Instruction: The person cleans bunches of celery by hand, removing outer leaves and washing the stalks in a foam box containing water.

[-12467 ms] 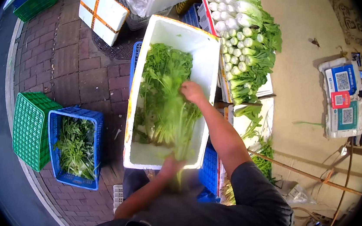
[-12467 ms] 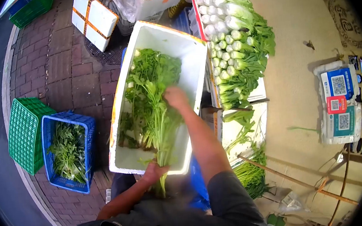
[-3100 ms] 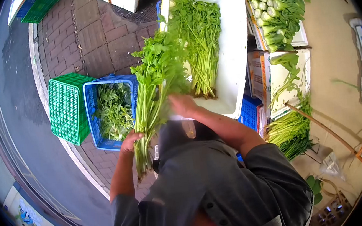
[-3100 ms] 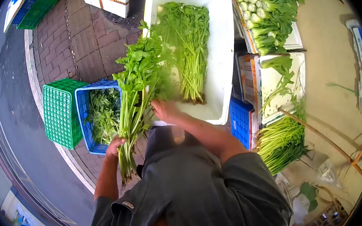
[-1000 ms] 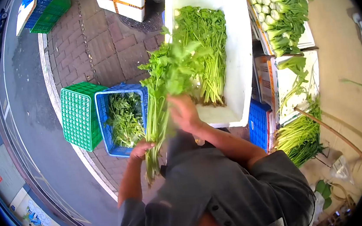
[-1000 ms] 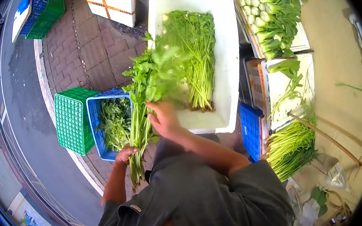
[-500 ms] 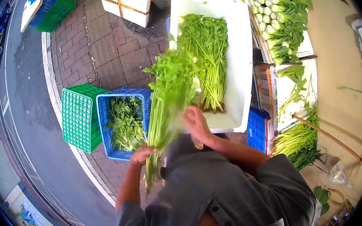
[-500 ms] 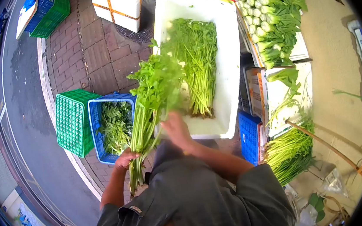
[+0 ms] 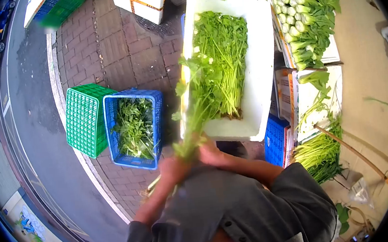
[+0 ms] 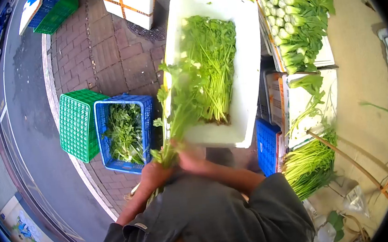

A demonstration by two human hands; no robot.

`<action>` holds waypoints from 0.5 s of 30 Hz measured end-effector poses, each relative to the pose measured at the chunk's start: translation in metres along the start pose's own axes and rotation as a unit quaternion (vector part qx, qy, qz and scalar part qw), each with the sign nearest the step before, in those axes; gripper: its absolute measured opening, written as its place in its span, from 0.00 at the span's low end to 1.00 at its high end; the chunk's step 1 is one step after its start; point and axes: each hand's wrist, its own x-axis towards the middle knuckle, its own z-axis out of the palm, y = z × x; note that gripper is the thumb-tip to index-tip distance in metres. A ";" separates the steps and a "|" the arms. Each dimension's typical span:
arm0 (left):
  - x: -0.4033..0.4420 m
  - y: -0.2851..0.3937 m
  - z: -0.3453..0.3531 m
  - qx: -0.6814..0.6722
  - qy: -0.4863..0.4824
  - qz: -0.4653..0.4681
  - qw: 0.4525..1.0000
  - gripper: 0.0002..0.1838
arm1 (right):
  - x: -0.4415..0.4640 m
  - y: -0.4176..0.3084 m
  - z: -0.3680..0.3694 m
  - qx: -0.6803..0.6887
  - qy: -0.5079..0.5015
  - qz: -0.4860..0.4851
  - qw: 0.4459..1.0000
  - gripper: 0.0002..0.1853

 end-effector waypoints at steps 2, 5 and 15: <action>-0.012 0.020 -0.001 -0.075 0.057 0.028 0.995 0.50 | -0.019 -0.027 0.023 -0.035 -0.017 -0.017 0.999 0.16; -0.018 0.033 -0.008 -0.046 0.057 0.080 0.994 0.51 | -0.024 -0.044 0.028 -0.130 -0.006 -0.034 0.991 0.13; -0.010 0.094 -0.079 -0.112 0.143 0.250 0.951 0.37 | 0.022 -0.151 -0.016 0.079 -0.094 -0.086 0.989 0.22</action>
